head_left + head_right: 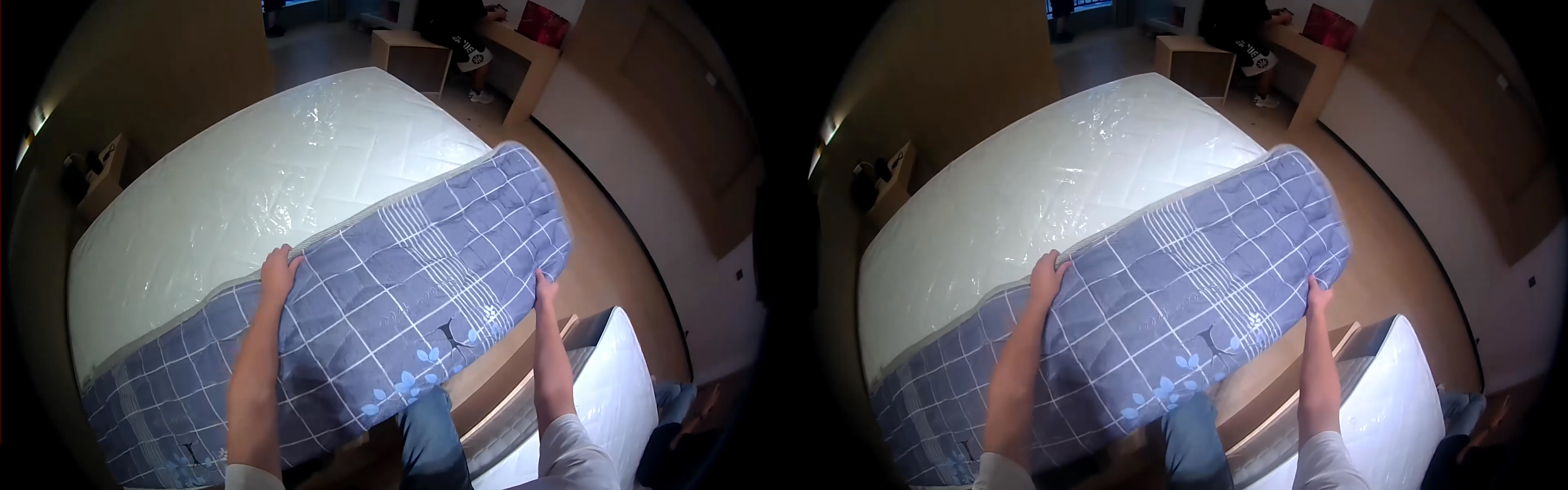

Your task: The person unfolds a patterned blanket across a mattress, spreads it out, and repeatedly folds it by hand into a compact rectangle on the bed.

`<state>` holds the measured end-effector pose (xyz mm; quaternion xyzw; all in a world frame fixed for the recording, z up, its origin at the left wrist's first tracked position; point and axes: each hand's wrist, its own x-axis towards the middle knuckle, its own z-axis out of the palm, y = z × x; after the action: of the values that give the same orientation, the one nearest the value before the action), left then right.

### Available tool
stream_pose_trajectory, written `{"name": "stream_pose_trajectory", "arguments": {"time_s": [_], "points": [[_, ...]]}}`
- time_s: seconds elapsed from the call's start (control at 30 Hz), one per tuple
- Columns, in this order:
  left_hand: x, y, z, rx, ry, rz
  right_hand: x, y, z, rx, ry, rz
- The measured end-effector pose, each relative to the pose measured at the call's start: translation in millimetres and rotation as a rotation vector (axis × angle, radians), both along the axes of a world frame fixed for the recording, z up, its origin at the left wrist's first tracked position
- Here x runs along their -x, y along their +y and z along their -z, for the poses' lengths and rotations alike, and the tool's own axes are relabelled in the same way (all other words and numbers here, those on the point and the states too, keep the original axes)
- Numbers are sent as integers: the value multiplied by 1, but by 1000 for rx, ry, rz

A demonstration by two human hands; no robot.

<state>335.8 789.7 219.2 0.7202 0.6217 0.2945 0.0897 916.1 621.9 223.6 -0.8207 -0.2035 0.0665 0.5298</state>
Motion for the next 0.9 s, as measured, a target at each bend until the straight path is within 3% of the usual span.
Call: {"name": "stream_pose_trajectory", "arguments": {"time_s": [0.07, 0.2, 0.27, 0.3, 0.37, 0.43, 0.5, 0.57, 0.63, 0.67, 0.73, 0.77, 0.83, 0.9], "points": [[-6, -5, 0, -14, 126, 12, 2, -6, 5, 30, 103, 62], [-3, 5, -2, -85, 133, 30, -28, -14, -2, 84, 244, -38], [-2, 13, -12, 186, 2, 19, -26, -14, -16, -27, 347, -83], [-3, 9, -15, 190, 1, 10, -25, -16, -17, -22, 347, -91], [-3, 0, -27, 132, 49, 57, -33, -20, 3, 12, 225, -30], [-1, -10, 0, 111, 167, 31, -40, -29, 32, 154, 288, -59], [2, -35, 3, 83, 290, 2, -13, -30, 43, 406, -472, 120], [4, -75, -22, 38, 273, 55, 42, -47, -7, 394, -486, 44], [14, -140, -24, 68, 309, 44, 99, -62, -48, -40, -465, -265], [22, -175, -21, 89, 303, 40, 128, -73, -69, -39, -448, -284], [38, -242, -21, 129, 248, 0, 187, -94, -113, -192, 313, -694], [46, -275, -25, 154, 196, -32, 219, -104, -137, -193, 330, -713], [59, -334, -24, 243, 254, -100, 281, -128, -185, -542, 672, -1027], [76, -381, -23, 331, 317, -179, 334, -153, -237, -755, 733, -1369]]}}
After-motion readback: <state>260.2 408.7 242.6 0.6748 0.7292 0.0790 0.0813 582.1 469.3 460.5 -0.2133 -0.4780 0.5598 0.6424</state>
